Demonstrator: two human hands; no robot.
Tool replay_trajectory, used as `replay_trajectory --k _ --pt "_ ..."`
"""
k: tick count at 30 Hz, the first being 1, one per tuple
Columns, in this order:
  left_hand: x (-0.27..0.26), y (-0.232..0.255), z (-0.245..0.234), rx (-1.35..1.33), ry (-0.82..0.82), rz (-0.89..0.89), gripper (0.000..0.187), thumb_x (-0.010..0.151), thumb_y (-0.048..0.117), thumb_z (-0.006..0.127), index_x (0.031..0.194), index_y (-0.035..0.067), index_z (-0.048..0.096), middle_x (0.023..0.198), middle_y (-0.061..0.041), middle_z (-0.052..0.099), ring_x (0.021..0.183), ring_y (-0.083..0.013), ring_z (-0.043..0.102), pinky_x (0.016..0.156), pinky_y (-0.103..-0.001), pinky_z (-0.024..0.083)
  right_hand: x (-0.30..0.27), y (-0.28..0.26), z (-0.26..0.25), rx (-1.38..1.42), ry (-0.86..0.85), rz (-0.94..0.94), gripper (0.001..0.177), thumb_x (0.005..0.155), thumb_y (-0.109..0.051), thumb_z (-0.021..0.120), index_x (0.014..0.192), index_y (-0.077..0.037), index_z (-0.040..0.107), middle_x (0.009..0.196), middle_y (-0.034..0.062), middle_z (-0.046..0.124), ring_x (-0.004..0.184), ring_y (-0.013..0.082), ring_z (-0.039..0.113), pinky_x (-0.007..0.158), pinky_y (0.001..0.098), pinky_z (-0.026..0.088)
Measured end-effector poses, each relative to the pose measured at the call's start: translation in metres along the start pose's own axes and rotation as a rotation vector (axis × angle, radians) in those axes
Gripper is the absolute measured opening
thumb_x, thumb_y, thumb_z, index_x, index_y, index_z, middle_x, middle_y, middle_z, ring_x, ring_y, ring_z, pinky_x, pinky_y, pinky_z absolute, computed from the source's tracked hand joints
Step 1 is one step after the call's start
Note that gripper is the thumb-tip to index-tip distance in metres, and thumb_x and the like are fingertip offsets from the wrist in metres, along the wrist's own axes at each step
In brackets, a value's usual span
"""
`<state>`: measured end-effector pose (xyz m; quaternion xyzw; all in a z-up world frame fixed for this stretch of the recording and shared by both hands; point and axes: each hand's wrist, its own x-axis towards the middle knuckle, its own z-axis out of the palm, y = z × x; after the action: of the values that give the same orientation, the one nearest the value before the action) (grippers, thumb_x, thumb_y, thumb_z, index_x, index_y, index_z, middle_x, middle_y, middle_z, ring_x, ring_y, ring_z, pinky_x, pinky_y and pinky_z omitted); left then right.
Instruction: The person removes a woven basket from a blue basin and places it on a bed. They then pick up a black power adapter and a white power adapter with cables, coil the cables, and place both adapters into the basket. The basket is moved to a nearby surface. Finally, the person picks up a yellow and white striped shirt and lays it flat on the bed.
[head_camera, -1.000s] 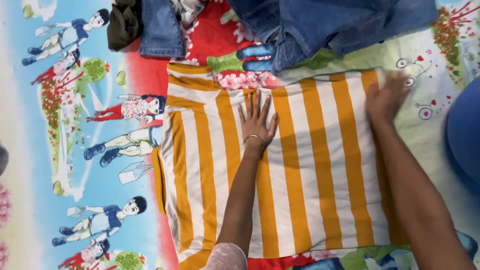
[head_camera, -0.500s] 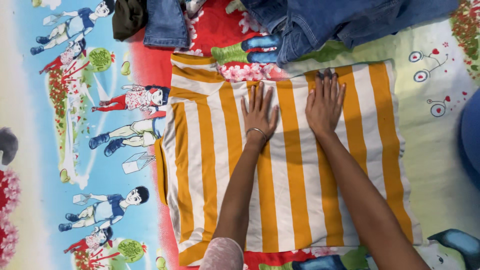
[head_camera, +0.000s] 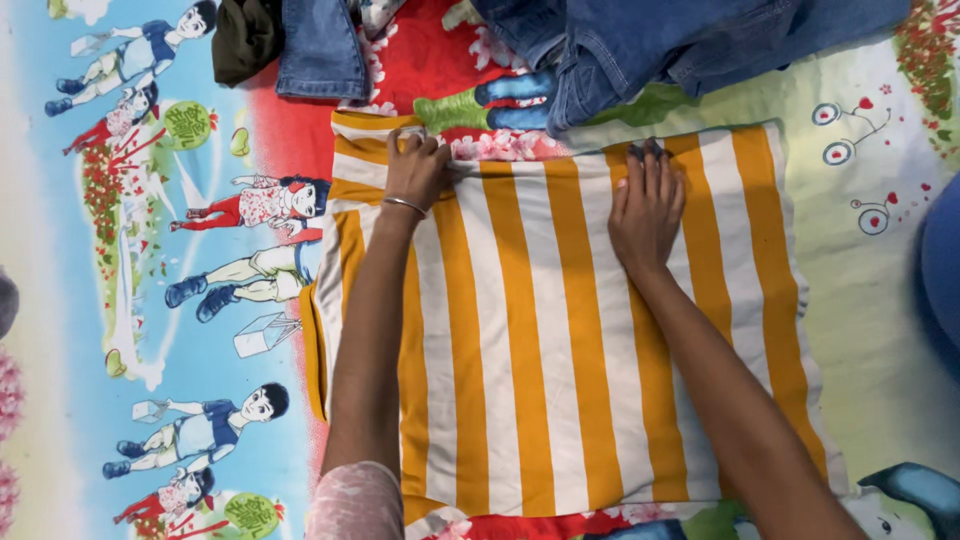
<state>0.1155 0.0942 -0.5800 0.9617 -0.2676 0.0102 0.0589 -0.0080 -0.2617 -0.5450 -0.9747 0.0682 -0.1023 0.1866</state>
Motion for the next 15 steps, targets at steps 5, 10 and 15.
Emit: replay_trajectory --k 5,10,15 --pt "0.006 0.006 0.008 0.128 0.179 -0.069 0.014 0.083 0.017 0.073 0.096 0.019 0.069 0.101 0.000 0.067 0.106 -0.0223 0.063 0.110 -0.067 0.028 0.048 0.055 -0.015 0.041 -0.004 -0.061 0.053 0.102 -0.003 0.055 0.154 0.001 0.053 0.143 0.0243 0.053 0.121 0.0429 0.056 0.102 0.0533 0.046" --pt "0.005 0.001 -0.006 -0.020 0.049 -0.116 0.010 0.092 0.020 0.073 0.097 0.013 0.067 0.102 -0.005 0.065 0.111 -0.0245 0.061 0.110 -0.062 0.031 0.093 0.110 -0.029 -0.088 -0.218 0.001 0.013 0.102 -0.005 0.067 0.114 -0.009 0.068 0.124 0.0192 0.059 0.103 0.0448 0.065 0.090 0.0542 0.054" --pt "0.002 0.011 0.025 0.102 0.232 -0.221 0.019 0.086 0.016 0.072 0.104 0.013 0.066 0.117 -0.009 0.061 0.121 -0.0284 0.053 0.110 -0.058 0.030 0.076 0.112 -0.005 -0.003 -0.112 0.001 0.019 0.104 -0.001 0.064 0.123 -0.005 0.063 0.130 0.0224 0.053 0.122 0.0454 0.054 0.105 0.0524 0.045"
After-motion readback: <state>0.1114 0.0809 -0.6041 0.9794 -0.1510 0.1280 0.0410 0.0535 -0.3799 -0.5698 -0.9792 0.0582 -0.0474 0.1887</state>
